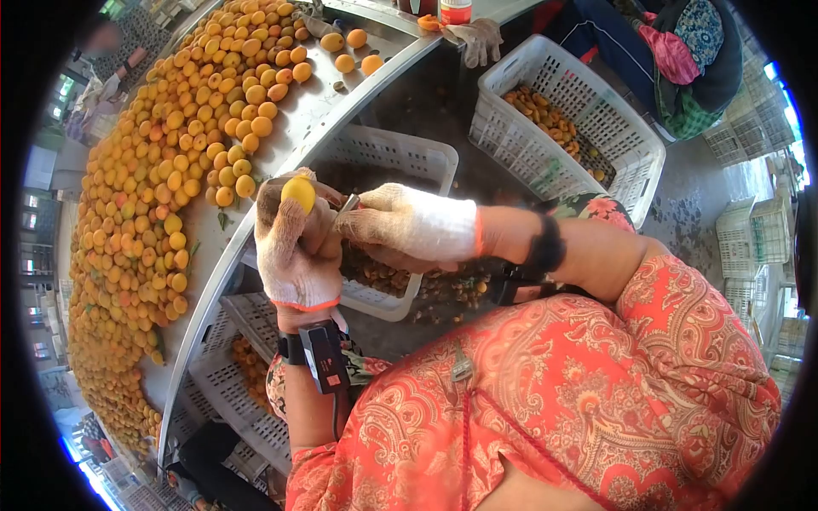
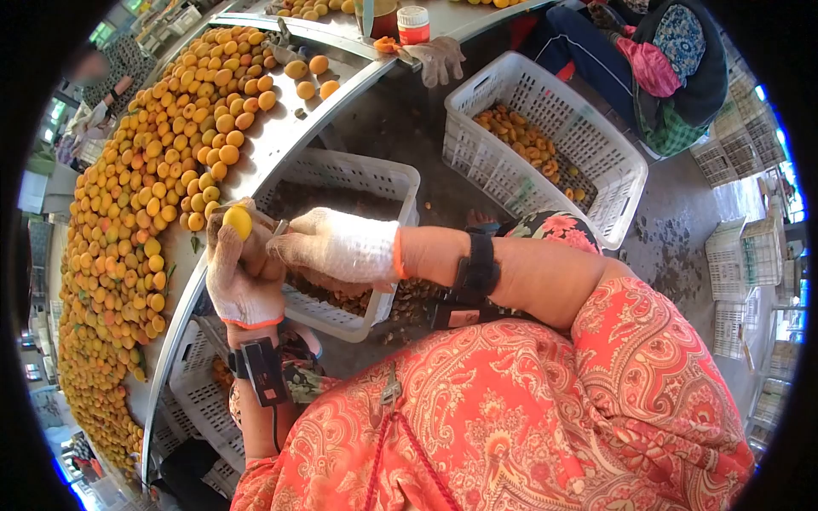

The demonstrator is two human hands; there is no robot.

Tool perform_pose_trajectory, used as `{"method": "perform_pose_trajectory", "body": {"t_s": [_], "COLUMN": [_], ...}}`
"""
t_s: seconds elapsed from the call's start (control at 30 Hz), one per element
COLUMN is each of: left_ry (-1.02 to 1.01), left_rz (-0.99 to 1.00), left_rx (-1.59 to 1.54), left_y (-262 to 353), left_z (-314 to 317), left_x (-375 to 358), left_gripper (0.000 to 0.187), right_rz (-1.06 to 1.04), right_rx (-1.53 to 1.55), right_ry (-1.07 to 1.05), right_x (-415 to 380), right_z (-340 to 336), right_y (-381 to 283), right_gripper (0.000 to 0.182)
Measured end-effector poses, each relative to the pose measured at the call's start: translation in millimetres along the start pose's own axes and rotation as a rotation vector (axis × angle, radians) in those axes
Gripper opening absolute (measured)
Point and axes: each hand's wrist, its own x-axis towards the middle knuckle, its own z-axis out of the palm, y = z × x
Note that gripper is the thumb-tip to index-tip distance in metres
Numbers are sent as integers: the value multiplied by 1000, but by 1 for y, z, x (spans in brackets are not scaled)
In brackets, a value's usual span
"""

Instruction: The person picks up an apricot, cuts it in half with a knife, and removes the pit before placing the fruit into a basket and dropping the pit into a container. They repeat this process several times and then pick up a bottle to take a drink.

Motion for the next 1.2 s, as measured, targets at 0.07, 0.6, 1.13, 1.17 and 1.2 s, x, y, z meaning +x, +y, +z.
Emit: {"method": "perform_pose_trajectory", "body": {"t_s": [0.07,0.6,1.13,1.17,1.2], "left_ry": [56,143,62,63,28], "left_rz": [-32,-84,-143,-147,-133], "left_rx": [42,-61,90,88,76], "left_y": [-1,-9,0,0,1], "left_z": [9,4,13,9,4], "left_x": [2,3,0,2,4], "left_gripper": [40,28,42,42,42], "right_rz": [-301,-407,-428,-412,-395], "right_rx": [-248,-1006,-779,-784,-788], "right_ry": [156,480,404,390,376], "right_x": [26,20,17,16,14], "right_z": [-9,-5,-4,-4,-3], "right_y": [35,32,35,34,32], "right_gripper": [22,23,23,23,23]}}
